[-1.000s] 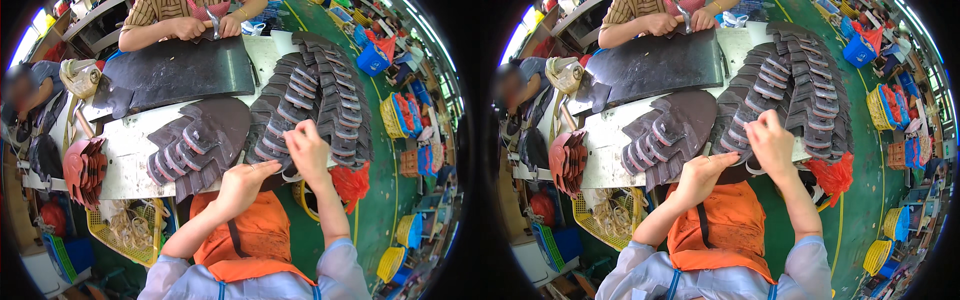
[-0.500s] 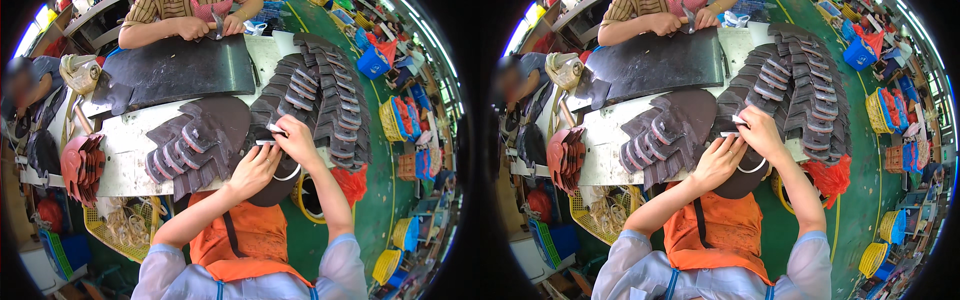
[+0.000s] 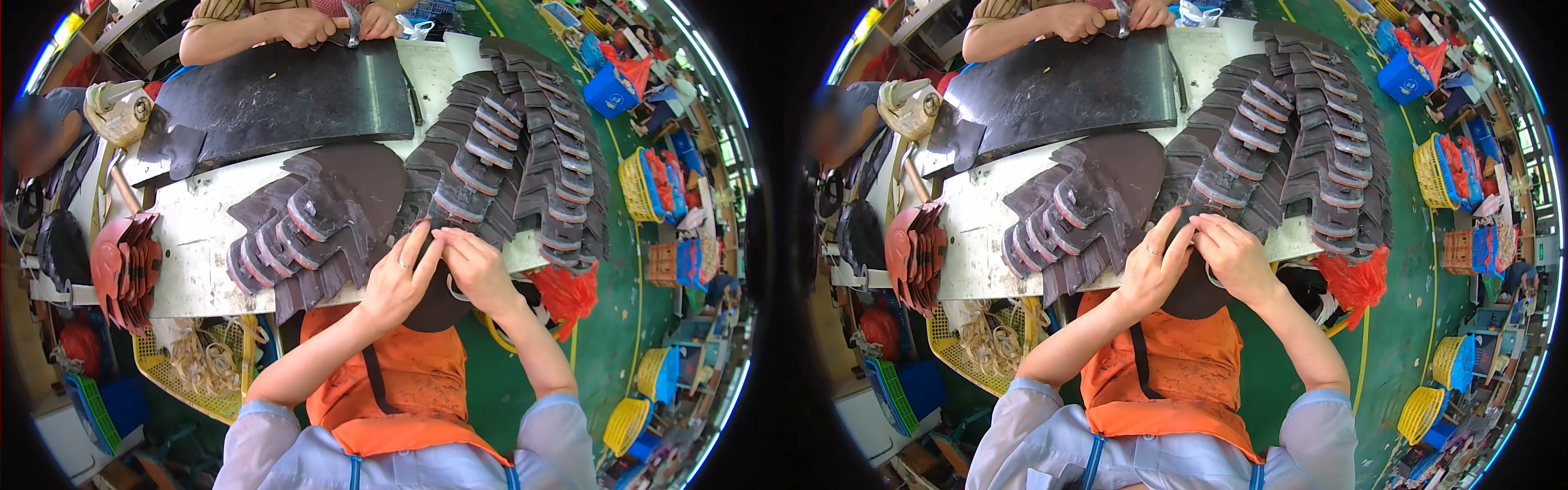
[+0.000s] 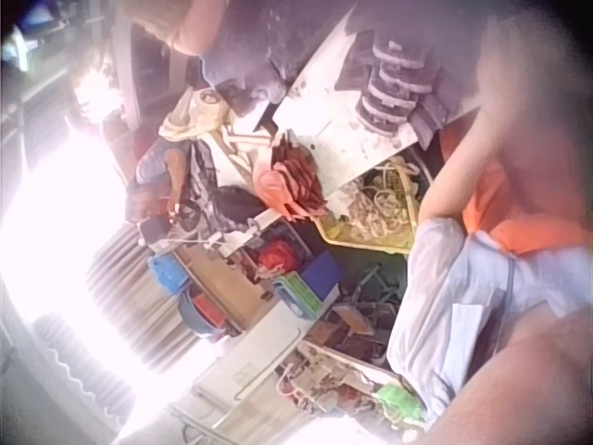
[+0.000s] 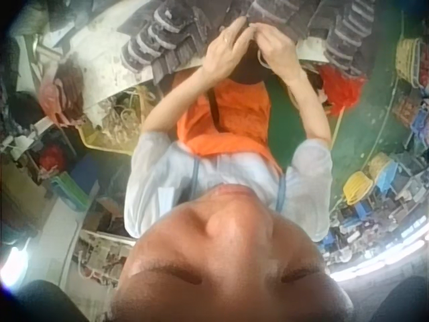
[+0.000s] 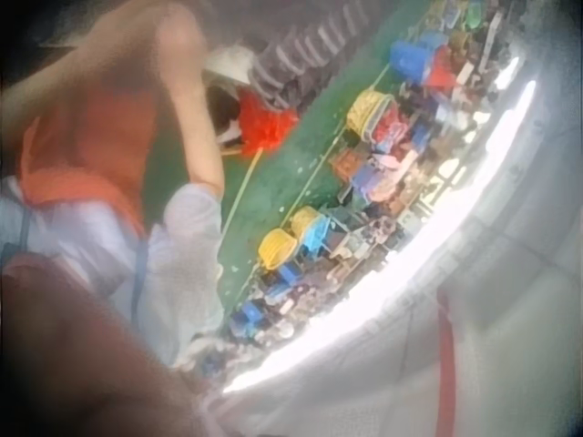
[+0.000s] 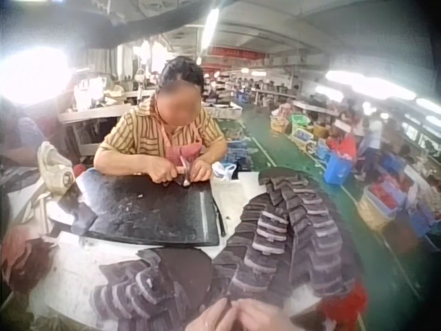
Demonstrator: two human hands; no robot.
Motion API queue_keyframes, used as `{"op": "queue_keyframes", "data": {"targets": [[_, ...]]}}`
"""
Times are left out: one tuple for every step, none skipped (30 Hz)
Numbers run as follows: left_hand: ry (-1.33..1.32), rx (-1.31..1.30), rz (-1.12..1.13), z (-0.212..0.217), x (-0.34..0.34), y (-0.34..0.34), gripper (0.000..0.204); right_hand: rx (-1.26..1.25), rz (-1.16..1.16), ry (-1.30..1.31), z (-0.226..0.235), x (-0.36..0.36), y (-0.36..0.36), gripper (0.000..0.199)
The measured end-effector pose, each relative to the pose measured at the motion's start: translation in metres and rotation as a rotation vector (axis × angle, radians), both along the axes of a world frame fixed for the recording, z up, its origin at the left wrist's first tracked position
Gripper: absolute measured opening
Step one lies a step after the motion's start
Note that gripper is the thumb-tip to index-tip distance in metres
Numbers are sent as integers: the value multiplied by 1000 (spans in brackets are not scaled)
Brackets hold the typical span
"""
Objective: Applying double-sided adhesive tape or reinforcement strips to shoe upper components manually.
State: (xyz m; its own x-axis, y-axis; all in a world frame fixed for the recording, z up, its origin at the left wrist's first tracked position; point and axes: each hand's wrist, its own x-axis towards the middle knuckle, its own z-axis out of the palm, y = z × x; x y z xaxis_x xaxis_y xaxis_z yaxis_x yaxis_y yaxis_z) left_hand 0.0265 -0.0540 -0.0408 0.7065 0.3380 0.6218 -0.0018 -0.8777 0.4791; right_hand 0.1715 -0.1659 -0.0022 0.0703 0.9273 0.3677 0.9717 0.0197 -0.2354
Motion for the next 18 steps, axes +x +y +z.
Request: {"op": "queue_keyframes", "data": {"targets": [[3, 0, -2, 2, -1, 1, 34, -17, -24, -36, -1, -2, -1, 17], [99, 97, 18, 4, -3, 3, 37, -18, -26, -33, 3, -4, -5, 17], [192, 195, 36, 6, -6, 7, 40, -27, -29, 4, 11, -5, -10, 19], [189, 197, 32, 7, -8, 11, 40, -35, -33, 41, 15, -5, -17, 21], [219, 65, -5, 8, -11, 16, 43, 1, -81, 100, 12, 2, -31, 27], [248, -67, -38, 12, -14, 18, 45, 2, -186, 220, 28, 0, -38, 25], [186, -133, 44, 15, -11, 21, 48, 66, -229, 269, 31, -3, -44, 21], [116, -131, 127, 20, -5, 22, 52, 130, -272, 318, 33, -5, -47, 18], [133, -20, 169, 36, 6, 21, 48, 174, -287, 389, 39, -10, -49, 16], [161, 99, 222, 48, 9, 21, 45, 222, -289, 475, 41, -19, -45, 13], [165, 103, 225, 46, 7, 22, 45, 189, -304, 605, 41, -29, -44, 11], [157, 65, 180, 46, 7, 27, 37, 113, -333, 716, 39, -34, -44, 13], [149, 28, 135, 48, 7, 30, 31, 131, -321, 769, 36, -39, -41, 18], [146, 35, 137, 53, 2, 29, 31, 150, -308, 822, 34, -45, -37, 24], [310, -442, 6, 73, -5, 22, 27, 105, -340, 927, 37, -51, -39, 37], [474, -922, -124, 88, -15, 15, 25, 187, -221, 835, 37, -52, -37, 49], [407, -1054, -262, 92, -22, 11, 20, 225, -210, 797, 44, -58, -39, 51], [279, -1361, -477, 98, -32, 10, 16, 270, -180, 770, 59, -65, -33, 54]]}}
